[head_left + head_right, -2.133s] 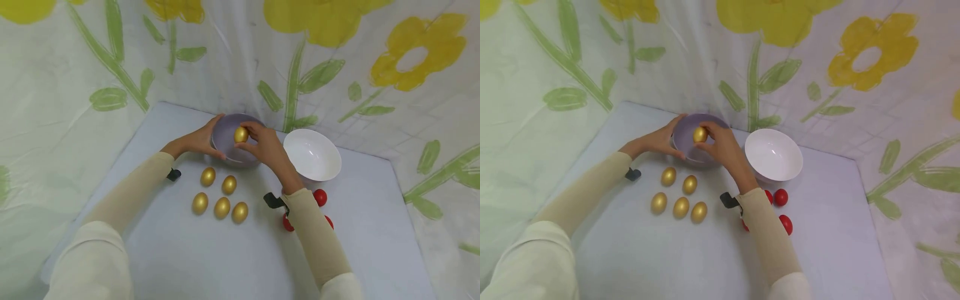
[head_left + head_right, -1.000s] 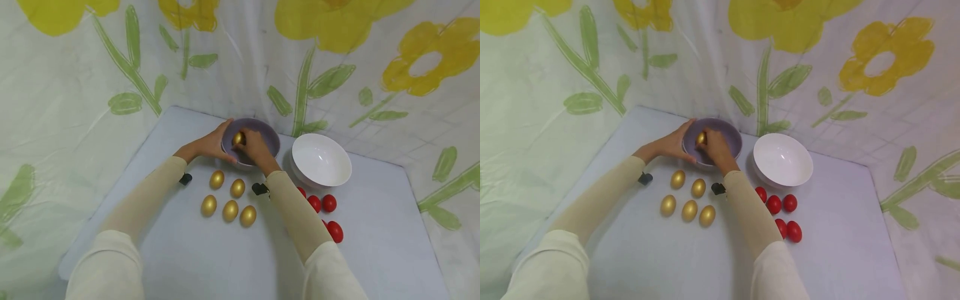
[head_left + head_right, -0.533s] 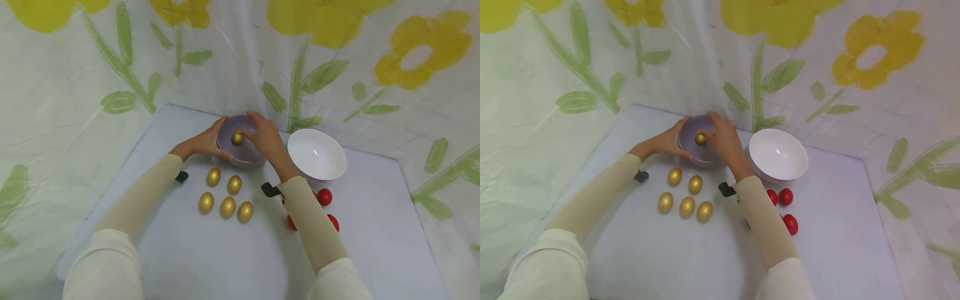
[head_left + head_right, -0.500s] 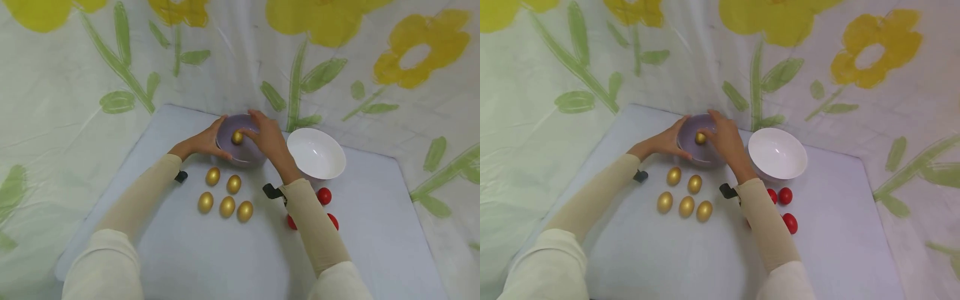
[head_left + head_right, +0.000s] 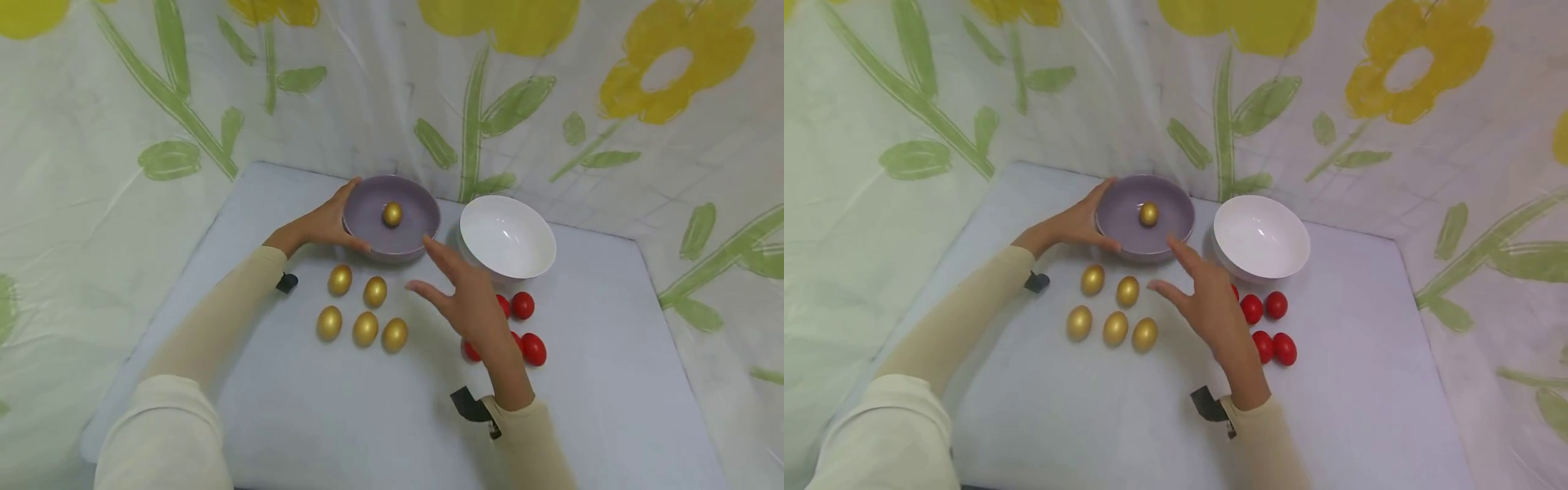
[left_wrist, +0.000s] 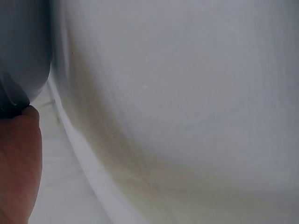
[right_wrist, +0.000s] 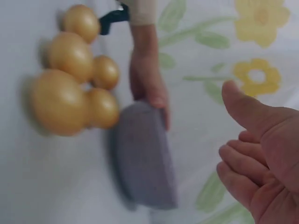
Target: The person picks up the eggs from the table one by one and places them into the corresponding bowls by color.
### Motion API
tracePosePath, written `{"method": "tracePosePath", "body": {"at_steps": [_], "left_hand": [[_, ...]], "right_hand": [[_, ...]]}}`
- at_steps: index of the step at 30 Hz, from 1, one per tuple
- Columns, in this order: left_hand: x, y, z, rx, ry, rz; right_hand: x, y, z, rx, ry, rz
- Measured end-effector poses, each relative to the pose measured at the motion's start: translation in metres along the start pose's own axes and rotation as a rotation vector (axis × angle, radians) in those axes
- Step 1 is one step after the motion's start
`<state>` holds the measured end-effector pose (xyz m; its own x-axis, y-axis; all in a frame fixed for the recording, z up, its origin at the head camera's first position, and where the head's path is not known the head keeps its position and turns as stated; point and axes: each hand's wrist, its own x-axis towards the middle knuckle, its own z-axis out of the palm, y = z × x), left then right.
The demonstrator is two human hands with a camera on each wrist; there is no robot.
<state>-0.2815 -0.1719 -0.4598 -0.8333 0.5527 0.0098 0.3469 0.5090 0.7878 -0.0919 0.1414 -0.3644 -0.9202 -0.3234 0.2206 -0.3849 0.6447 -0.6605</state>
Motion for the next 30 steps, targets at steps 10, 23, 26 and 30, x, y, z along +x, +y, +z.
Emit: {"method": "tracePosePath", "body": {"at_steps": [10, 23, 26, 30], "left_hand": [[-0.001, 0.000, 0.000, -0.024, 0.009, 0.003], [-0.002, -0.001, 0.001, -0.024, 0.008, -0.003], [-0.002, -0.001, 0.000, -0.032, 0.011, -0.002], [-0.001, 0.000, 0.001, -0.046, 0.000, 0.003]], "right_hand": [[-0.053, 0.021, 0.055, -0.006, -0.188, 0.168], [-0.072, 0.021, 0.086, -0.056, -0.145, 0.167], [-0.072, 0.020, 0.085, -0.057, -0.151, 0.169], [-0.068, 0.024, 0.078, -0.020, -0.162, 0.167]]}}
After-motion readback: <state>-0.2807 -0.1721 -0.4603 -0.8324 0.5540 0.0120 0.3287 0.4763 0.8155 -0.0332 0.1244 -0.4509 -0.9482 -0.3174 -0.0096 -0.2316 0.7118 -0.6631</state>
